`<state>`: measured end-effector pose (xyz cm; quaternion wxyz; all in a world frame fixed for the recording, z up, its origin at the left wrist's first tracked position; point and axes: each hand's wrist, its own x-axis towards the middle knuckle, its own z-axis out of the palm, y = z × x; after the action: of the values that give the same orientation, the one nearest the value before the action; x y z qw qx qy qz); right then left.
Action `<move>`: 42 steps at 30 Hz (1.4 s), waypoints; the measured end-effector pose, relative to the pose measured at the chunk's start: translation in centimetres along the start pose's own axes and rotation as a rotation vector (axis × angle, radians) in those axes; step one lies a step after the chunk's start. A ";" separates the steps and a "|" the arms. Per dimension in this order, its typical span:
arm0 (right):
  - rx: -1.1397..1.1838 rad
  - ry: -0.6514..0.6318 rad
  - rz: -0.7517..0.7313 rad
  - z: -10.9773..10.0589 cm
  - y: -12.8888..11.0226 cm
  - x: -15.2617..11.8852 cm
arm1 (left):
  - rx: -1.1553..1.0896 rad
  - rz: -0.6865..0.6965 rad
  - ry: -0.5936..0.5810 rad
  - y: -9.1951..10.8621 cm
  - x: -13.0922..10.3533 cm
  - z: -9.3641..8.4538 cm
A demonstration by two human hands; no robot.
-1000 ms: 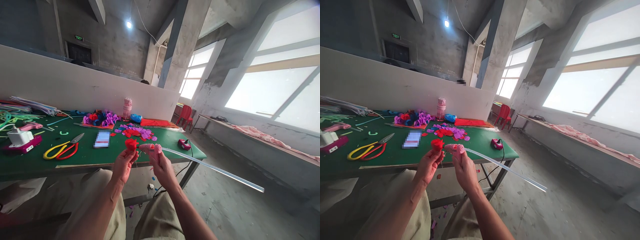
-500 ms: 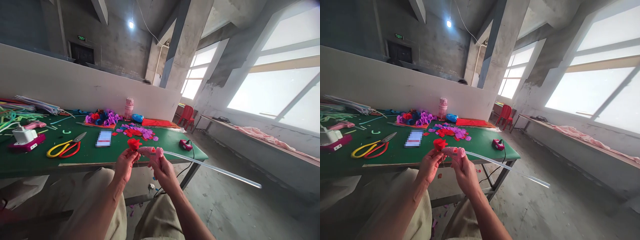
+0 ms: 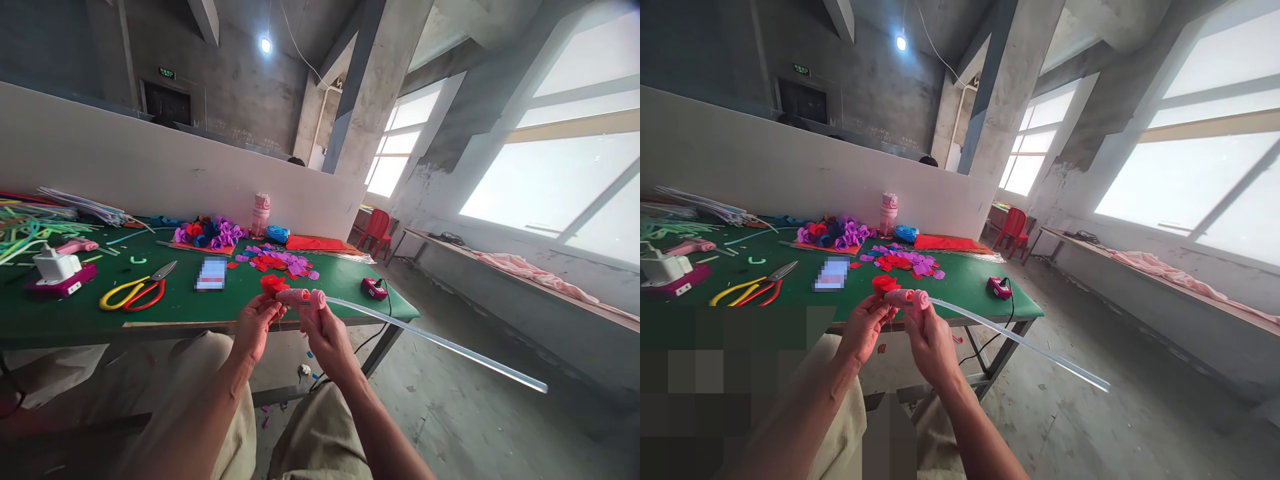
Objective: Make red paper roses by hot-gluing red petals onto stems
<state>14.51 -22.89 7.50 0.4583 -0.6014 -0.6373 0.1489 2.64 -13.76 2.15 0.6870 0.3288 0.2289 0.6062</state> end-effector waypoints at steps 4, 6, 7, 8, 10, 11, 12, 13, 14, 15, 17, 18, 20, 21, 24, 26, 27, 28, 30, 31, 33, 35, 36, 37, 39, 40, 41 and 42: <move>-0.010 -0.003 0.000 -0.1 0.0 -0.1 | -0.010 -0.004 -0.007 -0.1 0.0 -0.1; -0.003 -0.003 0.002 0.0 0.1 -0.1 | -0.012 -0.005 -0.007 -0.1 0.1 -0.1; 0.000 -0.003 0.005 0.0 0.1 0.0 | -0.010 -0.006 -0.005 -0.1 0.1 -0.1; 0.000 -0.002 0.008 0.0 0.2 0.0 | -0.005 -0.008 -0.003 -0.1 0.1 -0.1; -0.009 0.000 0.011 0.0 0.2 0.0 | 0.003 -0.008 -0.003 -0.1 0.1 -0.1; -0.017 -0.001 0.011 0.0 0.2 0.0 | 0.007 -0.008 -0.007 -0.1 0.1 -0.1; -0.023 -0.003 0.011 -0.1 0.2 0.0 | 0.007 -0.006 -0.013 -0.1 0.1 -0.2; -0.027 -0.005 0.010 -0.2 0.2 -0.1 | 0.007 -0.004 -0.018 -0.1 0.1 -0.2; -0.029 -0.006 0.010 -0.2 0.1 -0.1 | 0.006 -0.003 -0.023 -0.1 0.1 -0.2; -0.027 -0.005 0.010 -0.3 0.0 -0.2 | 0.005 -0.002 -0.026 -0.1 0.1 -0.2; -0.018 -0.003 0.009 -0.3 -0.1 -0.2 | 0.000 0.000 -0.025 -0.2 0.1 -0.2; -0.016 -0.002 0.009 -0.3 -0.1 -0.2 | -0.002 -0.001 -0.021 -0.2 0.1 -0.2; -0.011 -0.003 0.014 -0.2 -0.1 -0.1 | 0.000 -0.006 -0.012 -0.3 0.1 -0.2; -0.010 -0.004 0.016 -0.1 -0.1 0.0 | 0.003 -0.009 -0.008 -0.3 0.2 -0.2; -0.018 -0.009 0.016 0.0 0.3 0.1 | 0.013 -0.011 -0.013 -0.2 0.2 -0.1; -0.016 -0.017 0.018 0.1 0.4 0.0 | 0.011 -0.005 -0.020 -0.1 0.1 -0.1; -0.007 -0.021 0.020 0.0 0.5 -0.1 | 0.009 -0.001 -0.021 -0.1 0.1 -0.1; 0.007 -0.024 0.024 0.0 0.5 -0.1 | 0.007 0.002 -0.020 -0.1 0.1 -0.1; 0.034 -0.021 0.032 -0.1 0.4 -0.2 | 0.006 0.004 -0.017 -0.2 0.1 -0.1; 0.044 -0.018 0.035 -0.1 0.4 -0.2 | 0.007 0.003 -0.015 -0.2 0.1 -0.1; 0.057 -0.011 0.040 0.0 0.3 -0.2 | 0.010 0.000 -0.014 -0.3 0.2 -0.2; 0.062 -0.010 0.039 0.1 0.3 -0.2 | 0.012 -0.005 -0.010 -0.3 0.2 -0.2; 0.063 -0.014 0.037 0.1 0.3 -0.1 | 0.011 -0.005 -0.009 -0.3 0.2 -0.3; 0.065 -0.021 0.035 0.2 0.4 -0.2 | 0.009 -0.003 -0.009 -0.3 0.2 -0.3; 0.078 -0.039 0.037 0.3 0.4 -0.2 | -0.001 0.000 -0.009 -0.2 0.2 -0.2; 0.090 -0.044 0.042 0.2 0.5 -0.3 | -0.007 0.001 -0.009 -0.2 0.2 -0.2; 0.107 -0.046 0.049 0.1 0.5 -0.4 | -0.011 -0.001 -0.009 -0.2 0.2 -0.2; 0.128 -0.045 0.058 0.0 0.5 -0.4 | -0.013 -0.003 -0.008 -0.2 0.2 -0.2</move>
<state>14.74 -23.18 6.99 0.4769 -0.5857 -0.6187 0.2161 2.70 -13.55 1.86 0.6910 0.3264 0.2225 0.6053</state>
